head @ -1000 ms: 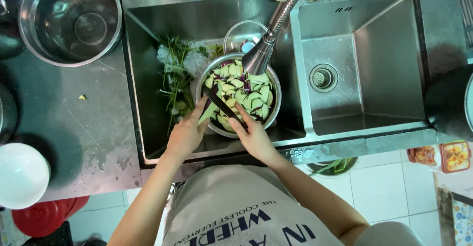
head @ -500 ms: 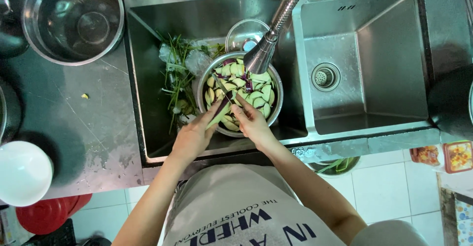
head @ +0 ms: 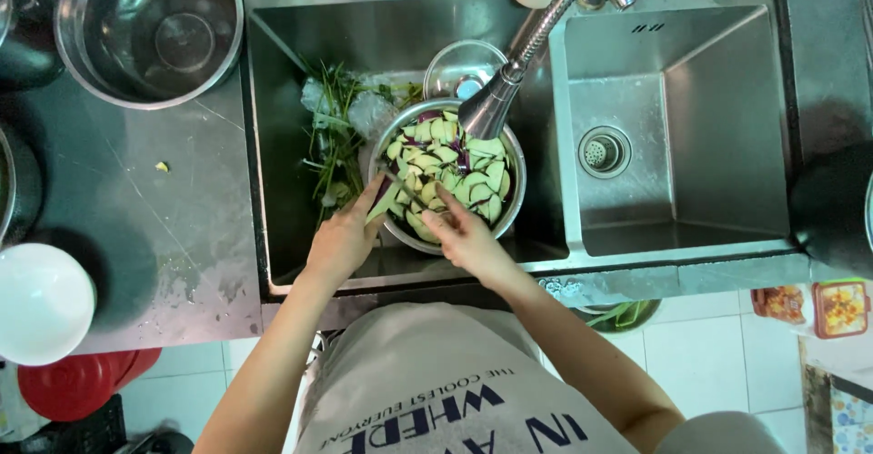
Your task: The recorder is peeling, cutting, and washing eggplants in a kitchen sink area.
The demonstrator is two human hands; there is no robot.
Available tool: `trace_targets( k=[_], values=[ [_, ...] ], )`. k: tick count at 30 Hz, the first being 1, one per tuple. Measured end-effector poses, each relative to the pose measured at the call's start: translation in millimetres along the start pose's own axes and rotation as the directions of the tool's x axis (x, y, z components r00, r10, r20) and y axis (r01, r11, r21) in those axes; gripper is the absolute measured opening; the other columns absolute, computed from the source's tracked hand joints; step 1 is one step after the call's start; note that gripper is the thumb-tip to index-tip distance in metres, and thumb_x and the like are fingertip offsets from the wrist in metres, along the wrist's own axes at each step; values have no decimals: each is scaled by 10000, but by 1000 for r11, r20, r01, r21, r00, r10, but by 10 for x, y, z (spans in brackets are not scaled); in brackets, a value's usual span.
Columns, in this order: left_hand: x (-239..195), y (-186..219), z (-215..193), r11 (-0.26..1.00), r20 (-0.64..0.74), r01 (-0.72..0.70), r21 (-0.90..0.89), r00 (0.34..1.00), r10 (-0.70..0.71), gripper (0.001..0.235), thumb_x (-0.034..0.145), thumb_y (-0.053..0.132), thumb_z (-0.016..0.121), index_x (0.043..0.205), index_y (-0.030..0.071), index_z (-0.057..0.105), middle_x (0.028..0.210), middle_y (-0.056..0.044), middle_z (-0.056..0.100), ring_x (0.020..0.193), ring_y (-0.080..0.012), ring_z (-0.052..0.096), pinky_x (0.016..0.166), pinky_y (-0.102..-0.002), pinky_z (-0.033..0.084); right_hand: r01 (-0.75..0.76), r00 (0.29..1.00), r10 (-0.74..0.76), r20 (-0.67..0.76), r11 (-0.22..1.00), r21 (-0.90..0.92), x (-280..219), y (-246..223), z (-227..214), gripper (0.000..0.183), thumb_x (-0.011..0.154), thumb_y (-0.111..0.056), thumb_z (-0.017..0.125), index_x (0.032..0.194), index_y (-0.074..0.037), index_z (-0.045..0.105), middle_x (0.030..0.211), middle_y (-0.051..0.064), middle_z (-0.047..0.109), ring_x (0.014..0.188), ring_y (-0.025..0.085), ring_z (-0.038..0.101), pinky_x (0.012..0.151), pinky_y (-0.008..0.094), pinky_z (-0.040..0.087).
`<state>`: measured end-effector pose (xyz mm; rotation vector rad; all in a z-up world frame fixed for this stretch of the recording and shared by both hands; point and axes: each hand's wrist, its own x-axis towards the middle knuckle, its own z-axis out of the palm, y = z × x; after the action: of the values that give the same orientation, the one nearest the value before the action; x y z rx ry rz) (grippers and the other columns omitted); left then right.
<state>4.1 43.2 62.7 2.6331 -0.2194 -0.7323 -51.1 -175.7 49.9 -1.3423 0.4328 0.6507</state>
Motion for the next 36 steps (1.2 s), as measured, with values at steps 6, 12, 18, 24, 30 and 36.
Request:
trace_targets(
  k=[6, 12, 18, 24, 30, 36],
  values=[
    [-75, -61, 126, 988, -50, -142, -67, 989, 139, 731, 927, 280, 642, 1574, 372, 314, 1249, -199, 674, 979, -407, 709, 858, -484, 573, 131, 990, -133, -51, 991, -42, 33, 145, 44, 751, 999, -398, 620, 1639, -143, 321, 692, -33, 442, 531, 44, 391, 454, 220, 317],
    [-165, 166, 137, 959, -113, -266, -94, 960, 255, 753, 921, 202, 644, 1569, 381, 304, 1296, -162, 663, 949, -397, 713, 799, -480, 587, 38, 997, -21, -76, 971, 235, 297, 96, -73, 721, 968, -384, 629, 1598, -153, 363, 755, -72, 485, 508, 32, 332, 418, 215, 210],
    [-217, 192, -26, 965, -61, -262, 18, 963, 262, 707, 979, 256, 620, 1570, 434, 277, 1239, -150, 670, 907, -394, 711, 770, -488, 593, -60, 995, 77, -62, 968, 245, 302, 250, -100, 661, 972, -419, 623, 1573, -213, 440, 735, -73, 461, 494, 23, 331, 423, 204, 209],
    [-165, 201, -2, 977, -74, -204, 58, 975, 208, 713, 973, 256, 600, 1571, 433, 255, 1248, -134, 669, 859, -387, 715, 732, -483, 592, -199, 970, 243, -28, 852, 484, 721, 497, -418, 555, 995, -430, 650, 1389, -88, 461, 731, -51, 455, 451, 39, 272, 388, 239, 185],
    [105, -164, 271, 995, -74, -92, 42, 993, 95, 703, 961, 305, 627, 1577, 346, 291, 1284, -162, 656, 931, -406, 697, 804, -495, 566, -32, 999, 32, -13, 999, 6, -87, -6, 40, 739, 957, -421, 616, 1585, -188, 304, 740, -77, 520, 487, 45, 396, 409, 233, 301],
    [-62, 39, 189, 982, -84, -187, 13, 979, 188, 671, 964, 296, 615, 1570, 340, 331, 1276, -167, 665, 959, -388, 709, 818, -481, 575, 193, 975, -194, -105, 981, -18, 119, 240, 66, 742, 1018, -418, 644, 1628, -102, 365, 747, -62, 472, 571, 19, 392, 484, 201, 318]
  ],
)
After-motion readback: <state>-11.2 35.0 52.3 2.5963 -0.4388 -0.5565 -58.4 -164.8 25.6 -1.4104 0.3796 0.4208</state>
